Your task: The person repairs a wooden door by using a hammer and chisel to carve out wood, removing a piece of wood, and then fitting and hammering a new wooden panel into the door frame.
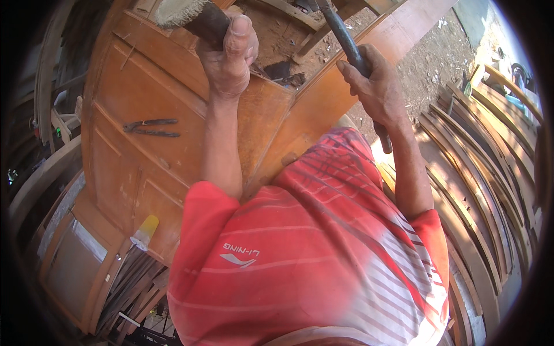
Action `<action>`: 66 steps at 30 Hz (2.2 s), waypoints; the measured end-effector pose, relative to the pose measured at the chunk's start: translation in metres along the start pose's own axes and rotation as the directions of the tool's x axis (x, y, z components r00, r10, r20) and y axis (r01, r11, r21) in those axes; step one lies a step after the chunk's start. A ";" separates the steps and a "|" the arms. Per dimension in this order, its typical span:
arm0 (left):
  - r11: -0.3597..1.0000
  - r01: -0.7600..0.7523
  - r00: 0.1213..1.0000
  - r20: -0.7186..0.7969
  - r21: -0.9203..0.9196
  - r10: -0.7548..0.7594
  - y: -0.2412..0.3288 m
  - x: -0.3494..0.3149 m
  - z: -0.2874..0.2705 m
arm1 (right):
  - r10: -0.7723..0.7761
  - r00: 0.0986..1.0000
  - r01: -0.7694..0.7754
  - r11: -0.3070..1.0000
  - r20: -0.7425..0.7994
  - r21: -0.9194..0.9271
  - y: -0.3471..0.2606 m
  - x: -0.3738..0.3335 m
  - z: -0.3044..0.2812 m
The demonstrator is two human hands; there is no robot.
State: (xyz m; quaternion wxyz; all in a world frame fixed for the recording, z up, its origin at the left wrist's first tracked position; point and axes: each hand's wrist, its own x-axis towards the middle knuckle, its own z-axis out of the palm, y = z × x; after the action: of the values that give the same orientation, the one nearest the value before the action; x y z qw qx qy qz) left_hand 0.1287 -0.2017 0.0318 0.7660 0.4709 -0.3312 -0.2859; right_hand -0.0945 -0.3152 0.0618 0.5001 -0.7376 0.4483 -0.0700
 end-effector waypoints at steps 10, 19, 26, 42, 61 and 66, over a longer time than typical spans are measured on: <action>0.985 0.129 0.991 0.015 0.117 -0.131 -0.014 0.001 0.011 | -0.075 0.991 0.054 0.981 -0.107 -0.184 -0.009 -0.018 -0.019; 0.985 0.155 0.988 -0.019 0.080 -0.154 -0.006 -0.001 0.012 | -0.435 0.873 0.354 0.877 -0.223 -0.324 -0.086 -0.031 -0.053; 0.967 0.053 0.983 0.159 0.248 -0.094 -0.004 -0.003 0.021 | -0.541 0.716 0.616 0.787 -0.441 0.035 -0.127 -0.038 -0.060; 0.917 -0.038 0.991 0.130 0.397 -0.015 -0.018 -0.011 0.015 | -0.480 0.877 0.359 0.675 -0.014 -0.644 -0.105 -0.051 -0.069; 0.969 0.101 0.993 0.037 0.225 -0.112 -0.005 0.008 -0.002 | -0.271 0.951 0.179 0.877 -0.151 -0.447 -0.077 -0.017 -0.074; 0.975 0.059 0.996 0.046 0.216 -0.070 -0.003 0.005 -0.005 | -0.691 0.666 0.470 0.681 -0.281 -0.561 -0.096 -0.007 -0.069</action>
State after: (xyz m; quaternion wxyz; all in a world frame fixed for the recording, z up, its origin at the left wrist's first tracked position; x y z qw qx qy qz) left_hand 0.1352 -0.2037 0.0285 0.6919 0.5534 -0.3651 -0.2858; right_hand -0.0799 -0.3479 0.1747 0.1429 -0.8957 0.2916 -0.3039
